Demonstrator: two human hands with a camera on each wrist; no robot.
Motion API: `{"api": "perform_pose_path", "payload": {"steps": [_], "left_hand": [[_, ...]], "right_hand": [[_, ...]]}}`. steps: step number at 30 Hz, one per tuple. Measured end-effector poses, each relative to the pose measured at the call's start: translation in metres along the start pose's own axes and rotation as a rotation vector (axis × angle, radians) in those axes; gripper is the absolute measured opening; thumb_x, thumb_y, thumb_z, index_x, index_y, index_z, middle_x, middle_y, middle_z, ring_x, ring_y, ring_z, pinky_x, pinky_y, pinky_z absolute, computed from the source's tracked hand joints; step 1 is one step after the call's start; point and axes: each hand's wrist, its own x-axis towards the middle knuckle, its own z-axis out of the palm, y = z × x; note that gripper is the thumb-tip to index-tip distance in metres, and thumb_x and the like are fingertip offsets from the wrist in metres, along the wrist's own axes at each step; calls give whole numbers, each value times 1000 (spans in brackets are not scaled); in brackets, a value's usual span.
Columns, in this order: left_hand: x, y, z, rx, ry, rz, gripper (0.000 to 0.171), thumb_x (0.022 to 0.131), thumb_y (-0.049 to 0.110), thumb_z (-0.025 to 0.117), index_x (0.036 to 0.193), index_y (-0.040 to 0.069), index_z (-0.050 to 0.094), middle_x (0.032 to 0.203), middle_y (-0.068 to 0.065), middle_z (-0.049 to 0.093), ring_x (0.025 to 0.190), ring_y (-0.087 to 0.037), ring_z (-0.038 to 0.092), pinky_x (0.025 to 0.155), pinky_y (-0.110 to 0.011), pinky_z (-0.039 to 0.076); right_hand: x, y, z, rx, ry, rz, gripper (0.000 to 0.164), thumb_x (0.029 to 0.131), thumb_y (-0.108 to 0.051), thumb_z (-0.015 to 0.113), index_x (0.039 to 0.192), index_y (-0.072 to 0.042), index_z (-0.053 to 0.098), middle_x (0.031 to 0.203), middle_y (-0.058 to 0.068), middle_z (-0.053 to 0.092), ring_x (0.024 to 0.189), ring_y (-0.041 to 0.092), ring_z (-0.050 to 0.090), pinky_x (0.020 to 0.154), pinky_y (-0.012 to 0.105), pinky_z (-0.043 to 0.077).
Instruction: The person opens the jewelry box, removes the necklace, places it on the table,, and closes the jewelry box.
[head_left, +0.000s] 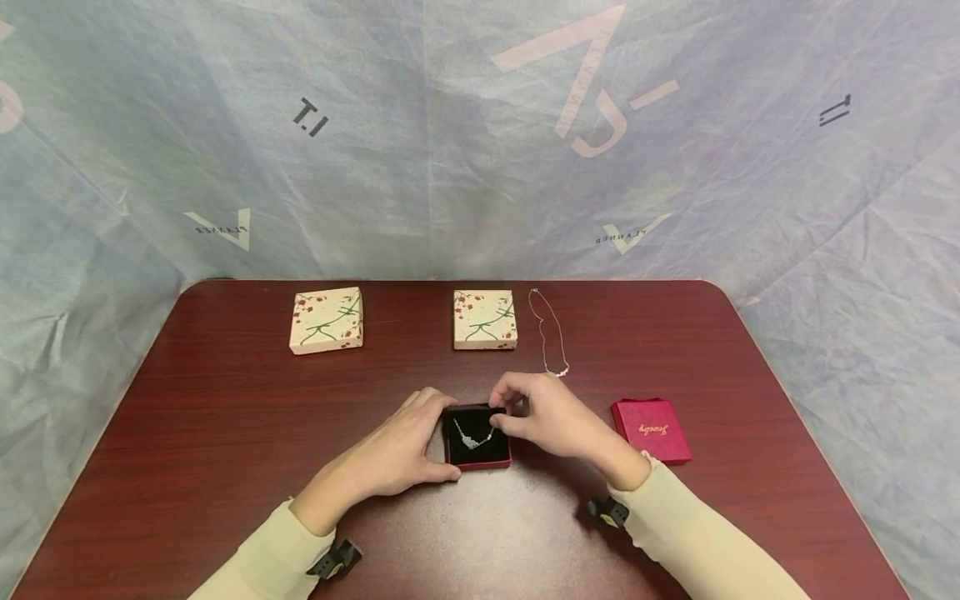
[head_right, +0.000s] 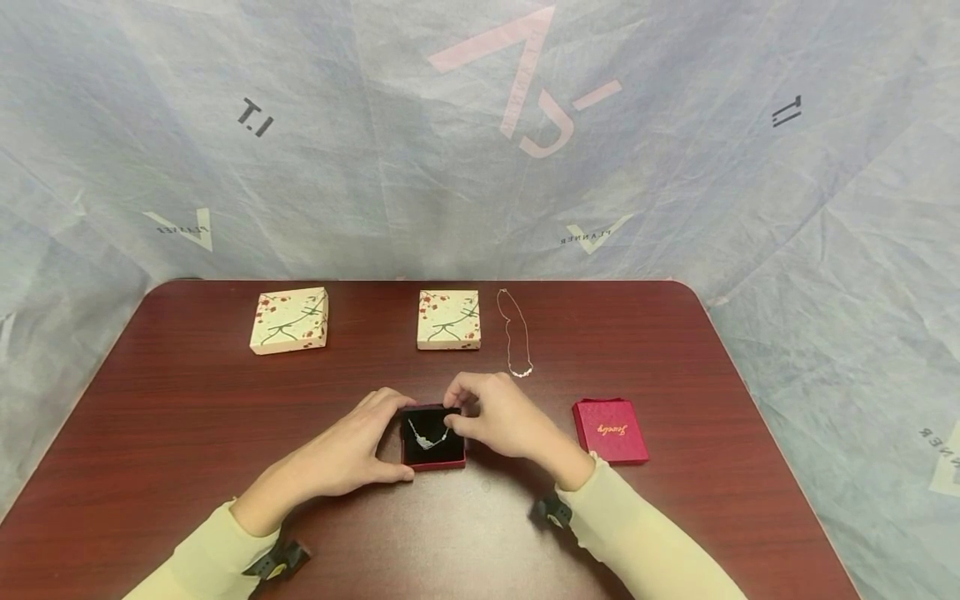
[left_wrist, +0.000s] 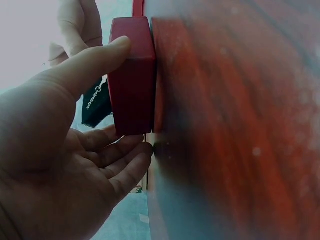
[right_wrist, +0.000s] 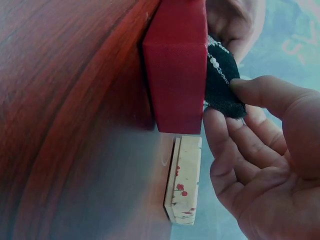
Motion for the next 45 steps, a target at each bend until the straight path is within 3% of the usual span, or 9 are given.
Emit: {"api": "perform_pose_path", "payload": {"steps": [12, 24, 31, 45], "left_hand": [[0, 1, 0, -1, 0, -7, 82, 76, 29, 97, 140, 0, 55, 131, -5, 57, 123, -21, 52, 109, -44, 45], [1, 1, 0, 55, -9, 0, 82, 75, 35, 96, 135, -2, 54, 129, -7, 54, 121, -24, 52, 110, -46, 45], [1, 0, 0, 55, -11, 0, 90, 76, 36, 96, 141, -6, 50, 133, -10, 54, 124, -26, 51, 113, -47, 43], [1, 0, -1, 46, -11, -7, 98, 74, 40, 97, 146, -5, 47, 135, -10, 54, 127, -26, 51, 115, -47, 42]], "right_hand": [[1, -1, -5, 37, -13, -5, 17, 92, -8, 82, 105, -13, 72, 93, -11, 72, 89, 7, 69, 83, 34, 59], [5, -1, -12, 71, -6, -20, 24, 92, -6, 82, 113, -10, 70, 100, 0, 75, 93, 9, 70, 84, 40, 58], [7, -1, -17, 83, 12, -30, 26, 91, -6, 83, 112, -15, 69, 98, -7, 73, 90, 9, 70, 79, 35, 57], [9, -1, -26, 115, 19, -12, 29, 92, -7, 82, 116, -14, 68, 98, -8, 73, 85, 12, 69, 75, 31, 56]]}}
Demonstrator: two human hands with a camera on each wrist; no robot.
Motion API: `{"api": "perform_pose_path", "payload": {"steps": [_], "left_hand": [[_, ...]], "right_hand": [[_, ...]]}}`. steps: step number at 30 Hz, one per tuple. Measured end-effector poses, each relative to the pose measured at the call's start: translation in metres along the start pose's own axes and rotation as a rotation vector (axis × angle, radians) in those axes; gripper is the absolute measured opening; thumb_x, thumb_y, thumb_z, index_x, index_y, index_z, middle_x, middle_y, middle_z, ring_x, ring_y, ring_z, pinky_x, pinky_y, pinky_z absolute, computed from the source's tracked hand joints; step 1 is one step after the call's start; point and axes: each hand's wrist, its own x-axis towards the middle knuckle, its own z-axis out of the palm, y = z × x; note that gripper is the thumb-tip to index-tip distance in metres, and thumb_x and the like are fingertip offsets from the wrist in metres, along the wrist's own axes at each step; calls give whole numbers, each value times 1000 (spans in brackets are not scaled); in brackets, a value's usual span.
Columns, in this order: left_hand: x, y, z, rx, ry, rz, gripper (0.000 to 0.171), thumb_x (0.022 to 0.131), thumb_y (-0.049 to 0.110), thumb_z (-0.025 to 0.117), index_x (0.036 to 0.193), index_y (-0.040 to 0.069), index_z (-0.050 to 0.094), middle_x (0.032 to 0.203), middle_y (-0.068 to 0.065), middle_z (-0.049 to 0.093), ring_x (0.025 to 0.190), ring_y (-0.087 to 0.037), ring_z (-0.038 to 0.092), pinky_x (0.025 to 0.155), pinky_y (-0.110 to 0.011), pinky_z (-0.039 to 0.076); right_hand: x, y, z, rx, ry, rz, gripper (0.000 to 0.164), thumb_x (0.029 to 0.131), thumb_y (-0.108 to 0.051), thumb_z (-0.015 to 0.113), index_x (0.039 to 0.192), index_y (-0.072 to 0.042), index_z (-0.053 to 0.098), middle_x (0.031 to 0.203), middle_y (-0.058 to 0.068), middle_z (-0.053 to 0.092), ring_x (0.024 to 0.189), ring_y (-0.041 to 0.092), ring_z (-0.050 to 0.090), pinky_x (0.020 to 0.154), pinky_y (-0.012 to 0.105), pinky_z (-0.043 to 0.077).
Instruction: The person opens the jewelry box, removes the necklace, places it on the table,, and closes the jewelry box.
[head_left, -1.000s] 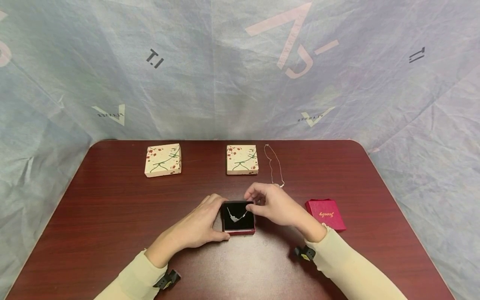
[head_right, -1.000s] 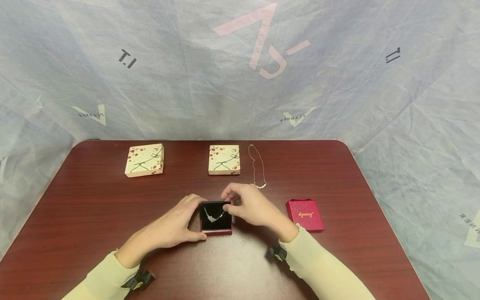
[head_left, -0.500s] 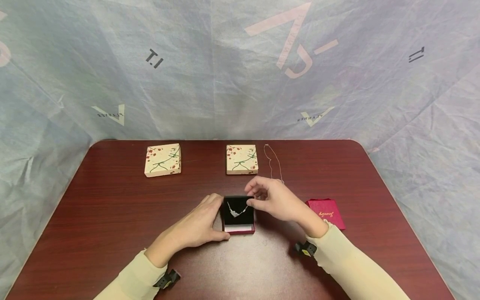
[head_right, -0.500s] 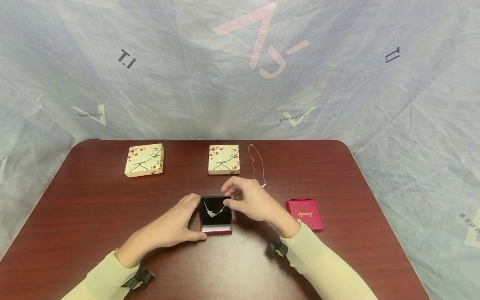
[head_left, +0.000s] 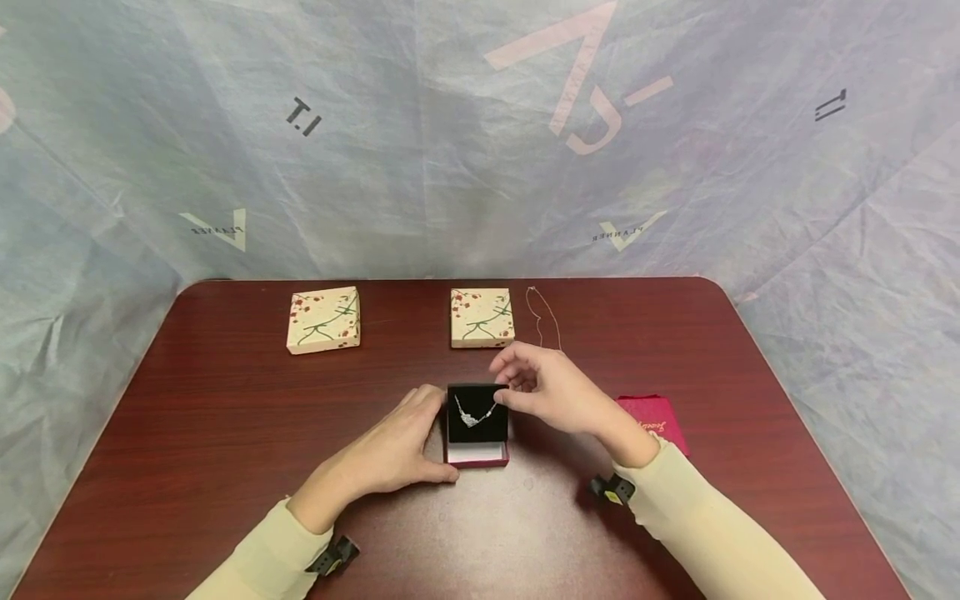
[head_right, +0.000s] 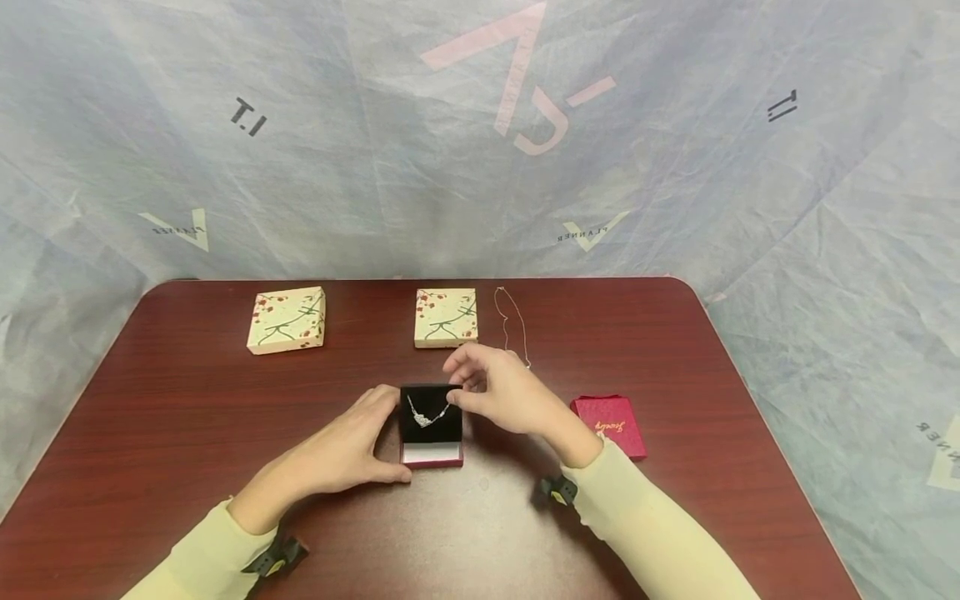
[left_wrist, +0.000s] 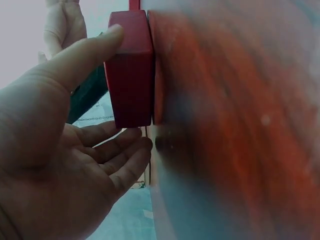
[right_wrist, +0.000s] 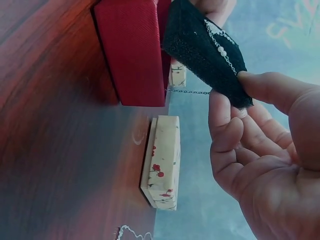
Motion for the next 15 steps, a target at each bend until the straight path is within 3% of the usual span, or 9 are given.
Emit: {"api": "perform_pose_path", "payload": {"steps": [8, 15], "left_hand": [[0, 1, -5, -85, 45, -48, 93, 81, 52, 91, 147, 0, 50, 140, -7, 55, 134, -24, 50, 115, -45, 44], [1, 8, -12, -320, 109, -130, 64, 92, 39, 84, 138, 6, 56, 122, -6, 63, 107, -22, 63, 94, -43, 56]], "right_hand": [[2, -1, -5, 27, -1, 6, 30, 92, -7, 82, 118, -14, 67, 98, -7, 73, 84, 14, 69, 74, 31, 56], [5, 1, -8, 89, -16, 21, 33, 92, -5, 82, 121, -10, 66, 99, -1, 74, 87, 17, 71, 78, 31, 57]]}}
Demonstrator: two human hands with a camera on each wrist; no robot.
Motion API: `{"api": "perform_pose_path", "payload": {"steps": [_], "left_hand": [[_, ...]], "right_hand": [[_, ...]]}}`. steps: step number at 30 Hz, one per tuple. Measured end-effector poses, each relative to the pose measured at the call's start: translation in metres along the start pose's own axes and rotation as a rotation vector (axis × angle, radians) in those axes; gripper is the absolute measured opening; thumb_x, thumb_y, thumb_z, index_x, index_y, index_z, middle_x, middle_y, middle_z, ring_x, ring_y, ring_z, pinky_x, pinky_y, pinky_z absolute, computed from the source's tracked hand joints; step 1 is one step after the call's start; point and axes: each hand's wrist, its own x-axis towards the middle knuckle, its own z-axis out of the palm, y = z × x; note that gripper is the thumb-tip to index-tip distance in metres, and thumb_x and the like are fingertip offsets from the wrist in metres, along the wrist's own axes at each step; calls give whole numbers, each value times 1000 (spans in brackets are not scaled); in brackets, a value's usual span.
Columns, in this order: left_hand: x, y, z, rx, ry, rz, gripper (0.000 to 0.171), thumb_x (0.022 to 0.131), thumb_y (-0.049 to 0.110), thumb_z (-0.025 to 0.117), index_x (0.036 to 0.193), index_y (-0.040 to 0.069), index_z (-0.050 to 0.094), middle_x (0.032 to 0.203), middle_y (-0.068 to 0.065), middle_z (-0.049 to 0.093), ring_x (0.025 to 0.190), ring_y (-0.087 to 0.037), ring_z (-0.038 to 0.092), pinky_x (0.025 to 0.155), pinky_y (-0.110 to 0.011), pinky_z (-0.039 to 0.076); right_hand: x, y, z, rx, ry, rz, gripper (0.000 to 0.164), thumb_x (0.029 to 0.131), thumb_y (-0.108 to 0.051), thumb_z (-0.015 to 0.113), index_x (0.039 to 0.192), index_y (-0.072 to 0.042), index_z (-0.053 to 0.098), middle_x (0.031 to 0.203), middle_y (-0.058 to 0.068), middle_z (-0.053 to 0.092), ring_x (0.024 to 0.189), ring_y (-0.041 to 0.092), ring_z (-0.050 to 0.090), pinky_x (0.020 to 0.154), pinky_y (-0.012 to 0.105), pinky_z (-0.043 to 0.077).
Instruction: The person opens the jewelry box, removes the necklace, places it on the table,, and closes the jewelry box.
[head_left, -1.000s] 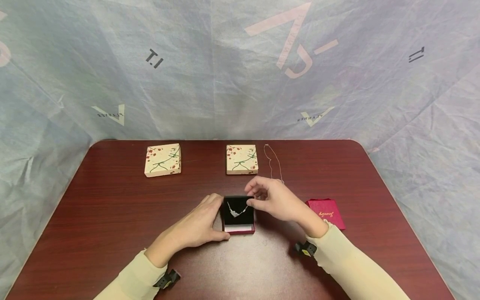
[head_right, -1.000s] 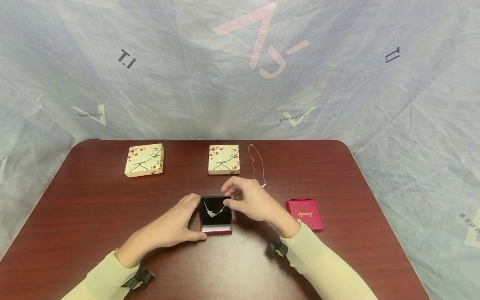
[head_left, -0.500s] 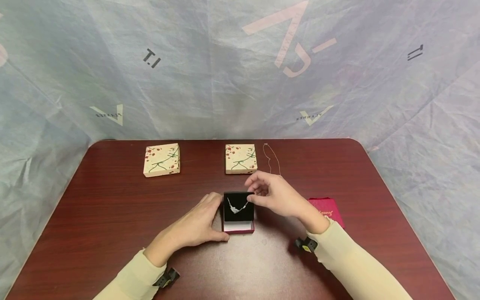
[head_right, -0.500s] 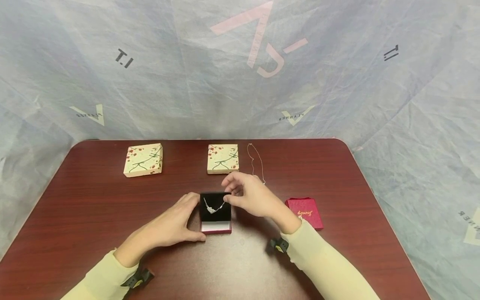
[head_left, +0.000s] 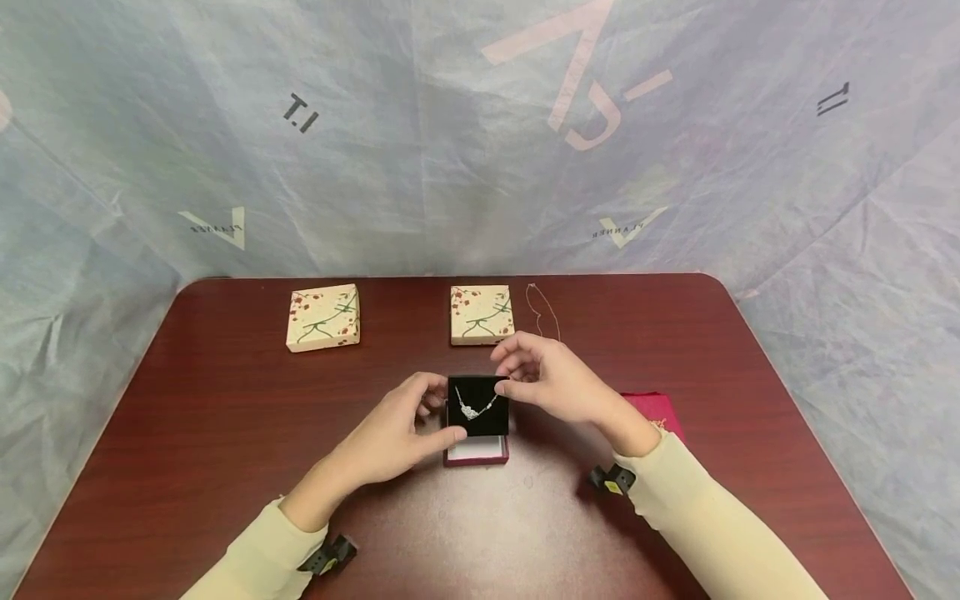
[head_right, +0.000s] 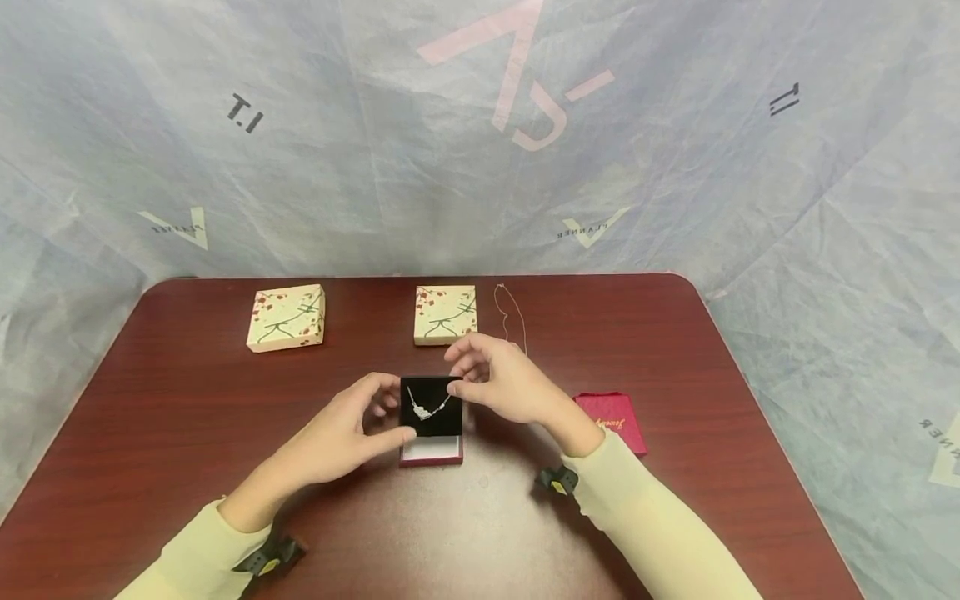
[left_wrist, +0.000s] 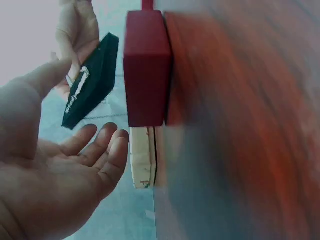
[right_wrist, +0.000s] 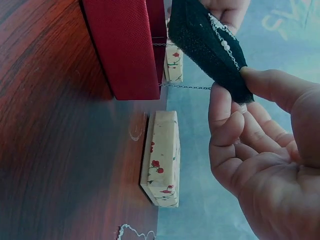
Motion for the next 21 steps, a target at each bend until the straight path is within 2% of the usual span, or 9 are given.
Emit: {"api": "perform_pose_path", "payload": {"steps": [5, 9, 14, 21], "left_hand": [[2, 5, 0, -222, 8, -78, 48, 99, 21, 77, 135, -3, 56, 117, -13, 66, 98, -21, 66, 82, -35, 58], [6, 9, 0, -363, 19, -148, 39, 101, 11, 71, 133, -7, 57, 118, -17, 67, 101, -23, 68, 82, -31, 58], [8, 12, 1, -416, 30, -209, 33, 101, 7, 68, 130, -7, 60, 117, -17, 70, 102, -25, 71, 83, -32, 58], [8, 11, 9, -532, 17, -239, 34, 103, 5, 66, 131, -12, 59, 114, -19, 70, 93, -22, 71, 81, -33, 60]], "right_hand": [[4, 3, 1, 43, 2, 11, 34, 92, -4, 83, 122, -9, 66, 98, 1, 75, 87, 20, 71, 81, 33, 58], [7, 5, -1, 78, 9, 30, 37, 91, -3, 83, 123, -8, 65, 99, 2, 76, 89, 21, 72, 85, 35, 59], [10, 4, -3, 120, 11, 45, 39, 91, -2, 82, 125, -6, 64, 99, 4, 76, 91, 23, 73, 89, 37, 60], [10, 5, -1, 155, 22, 74, 41, 91, -1, 82, 127, -5, 64, 101, 6, 77, 93, 23, 74, 87, 36, 60]]}}
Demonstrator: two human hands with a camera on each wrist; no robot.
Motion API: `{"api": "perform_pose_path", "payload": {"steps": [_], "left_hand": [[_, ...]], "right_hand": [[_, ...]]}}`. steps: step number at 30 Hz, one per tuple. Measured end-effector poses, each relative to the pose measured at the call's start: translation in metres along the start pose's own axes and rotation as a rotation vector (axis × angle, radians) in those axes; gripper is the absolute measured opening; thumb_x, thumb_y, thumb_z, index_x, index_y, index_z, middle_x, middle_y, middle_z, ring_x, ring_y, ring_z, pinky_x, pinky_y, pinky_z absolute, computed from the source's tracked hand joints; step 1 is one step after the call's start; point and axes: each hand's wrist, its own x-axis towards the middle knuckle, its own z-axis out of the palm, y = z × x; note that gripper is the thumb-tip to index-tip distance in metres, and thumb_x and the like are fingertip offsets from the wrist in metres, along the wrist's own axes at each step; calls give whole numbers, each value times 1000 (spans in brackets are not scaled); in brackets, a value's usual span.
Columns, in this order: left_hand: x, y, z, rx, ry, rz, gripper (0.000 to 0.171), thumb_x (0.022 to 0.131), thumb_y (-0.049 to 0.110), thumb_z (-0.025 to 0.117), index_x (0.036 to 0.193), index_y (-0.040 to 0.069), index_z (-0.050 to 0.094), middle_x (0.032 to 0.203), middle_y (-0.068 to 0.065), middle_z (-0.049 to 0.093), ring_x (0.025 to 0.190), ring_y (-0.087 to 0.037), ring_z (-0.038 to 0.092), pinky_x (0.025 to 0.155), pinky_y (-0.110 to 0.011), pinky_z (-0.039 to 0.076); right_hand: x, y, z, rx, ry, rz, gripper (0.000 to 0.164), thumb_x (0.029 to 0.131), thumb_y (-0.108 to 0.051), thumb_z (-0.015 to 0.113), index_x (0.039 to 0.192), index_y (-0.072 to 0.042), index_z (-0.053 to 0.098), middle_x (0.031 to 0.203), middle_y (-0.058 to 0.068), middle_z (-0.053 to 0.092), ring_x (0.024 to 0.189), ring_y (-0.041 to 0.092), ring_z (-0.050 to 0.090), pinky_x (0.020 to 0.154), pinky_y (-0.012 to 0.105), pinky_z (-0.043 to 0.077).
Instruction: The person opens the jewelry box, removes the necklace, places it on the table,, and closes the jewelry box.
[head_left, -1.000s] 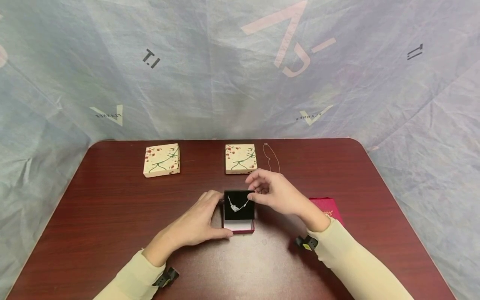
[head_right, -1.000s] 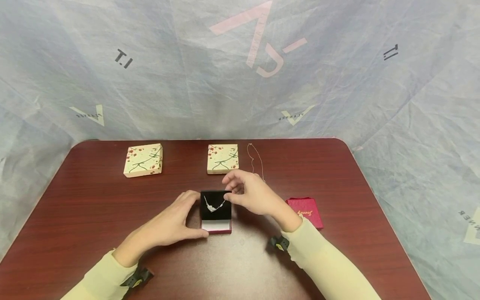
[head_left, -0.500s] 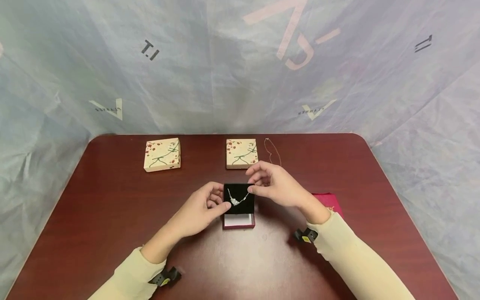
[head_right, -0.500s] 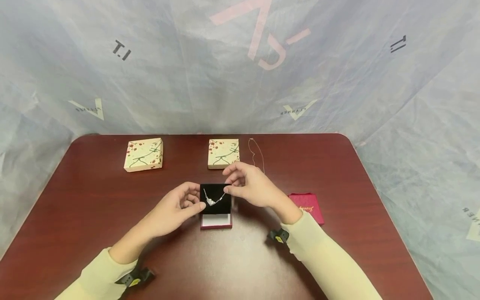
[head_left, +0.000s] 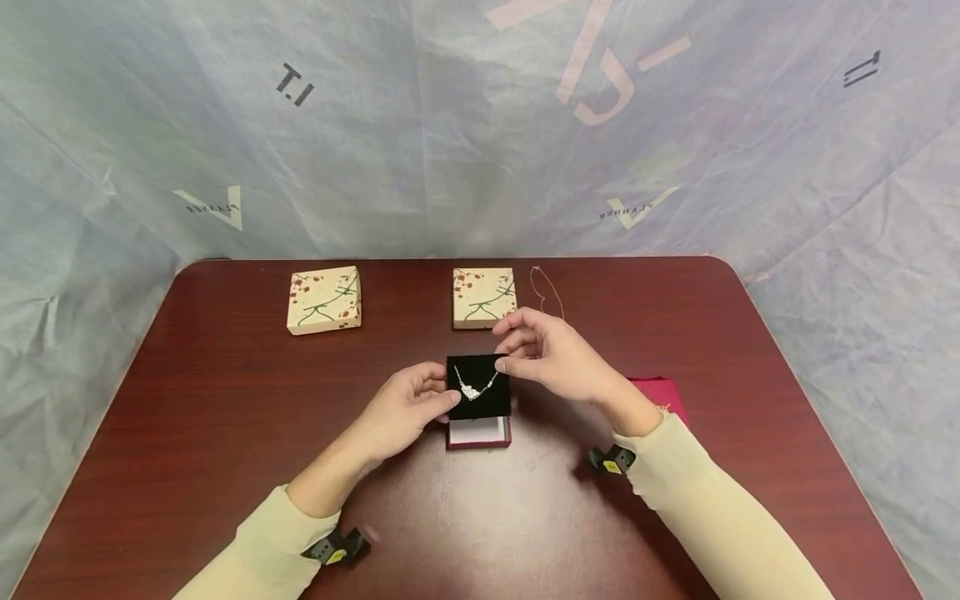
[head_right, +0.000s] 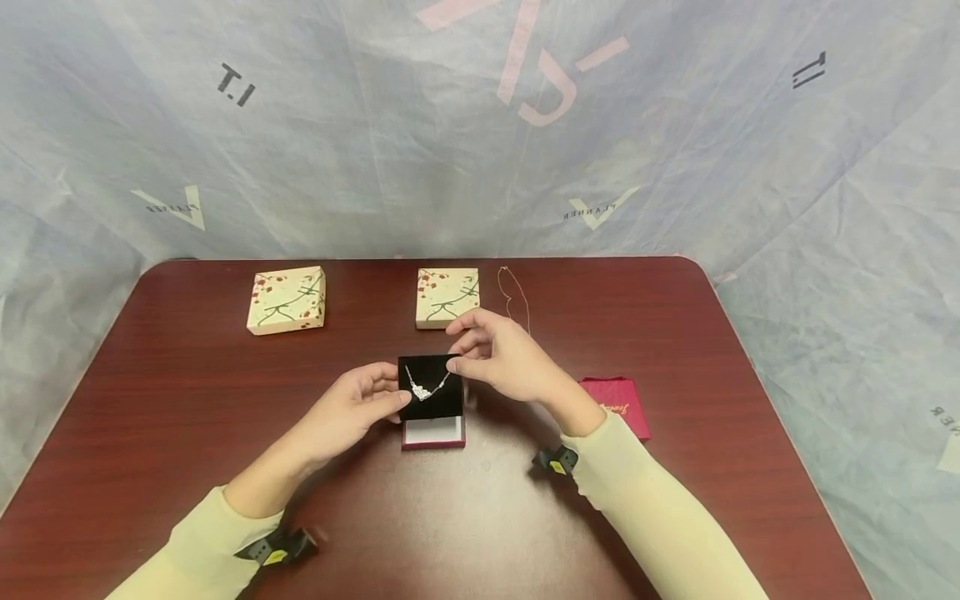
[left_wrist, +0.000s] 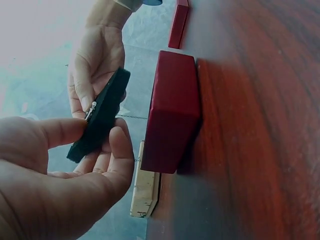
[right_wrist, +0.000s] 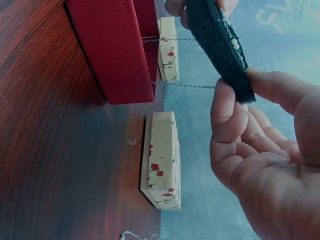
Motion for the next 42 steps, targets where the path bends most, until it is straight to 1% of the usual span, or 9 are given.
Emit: {"api": "perform_pose_path", "payload": {"steps": [5, 8, 13, 17, 19, 23, 28, 36, 42], "left_hand": [[0, 1, 1, -11, 10, -22, 34, 102, 6, 66, 131, -11, 59, 113, -17, 70, 90, -23, 69, 80, -34, 59], [0, 1, 1, -9, 17, -24, 33, 102, 6, 66, 130, -11, 59, 110, -16, 70, 87, -25, 69, 80, -36, 59], [-1, 1, 1, -17, 19, -13, 32, 102, 6, 66, 129, -10, 60, 109, -16, 71, 86, -24, 68, 79, -36, 59], [-1, 0, 1, -26, 19, -6, 32, 102, 6, 66, 129, -11, 60, 110, -16, 72, 89, -23, 68, 78, -33, 59], [-1, 0, 2, -34, 20, -5, 31, 102, 6, 65, 128, -11, 60, 110, -17, 72, 90, -22, 69, 77, -31, 59], [0, 0, 2, -46, 22, -8, 31, 102, 5, 65, 128, -11, 60, 111, -17, 71, 92, -22, 69, 77, -29, 58], [-1, 0, 2, -57, 16, -9, 31, 103, 5, 65, 128, -11, 60, 114, -21, 70, 95, -26, 70, 78, -29, 59], [0, -2, 2, -63, 0, -8, 29, 103, 5, 63, 128, -10, 60, 114, -19, 72, 97, -23, 71, 80, -29, 59], [-1, 0, 2, -64, -9, 4, 29, 104, 5, 62, 128, -10, 60, 115, -18, 73, 95, -18, 71, 80, -29, 59]], "right_hand": [[-1, 0, 1, -3, 14, -7, 39, 91, -2, 82, 126, -6, 64, 103, 6, 76, 95, 23, 73, 86, 36, 60], [-4, 0, 2, -56, 37, -38, 38, 92, -5, 82, 125, -8, 65, 108, 3, 75, 97, 21, 72, 86, 35, 59], [-11, -7, 4, -270, 123, -164, 35, 91, -12, 84, 123, -14, 69, 114, -3, 71, 96, 18, 68, 83, 38, 58], [-16, -15, 8, -432, 164, -289, 31, 91, -17, 85, 119, -13, 72, 114, -1, 69, 102, 18, 64, 89, 42, 55], [-19, -18, 12, -506, 168, -341, 29, 91, -20, 85, 117, -12, 73, 114, -1, 69, 106, 18, 62, 92, 42, 53], [-22, -22, 22, -662, 157, -421, 27, 91, -26, 85, 112, -12, 75, 110, -4, 69, 104, 17, 59, 92, 39, 50], [-24, -23, 37, -830, 144, -460, 26, 91, -33, 85, 107, -14, 77, 104, -5, 68, 99, 18, 59, 88, 39, 49], [-24, -24, 48, -913, 165, -485, 24, 90, -33, 86, 102, -14, 77, 101, -4, 66, 93, 19, 57, 76, 36, 46], [-23, -23, 53, -939, 173, -514, 22, 89, -30, 87, 101, -15, 77, 98, -5, 66, 91, 19, 57, 73, 34, 45]]}}
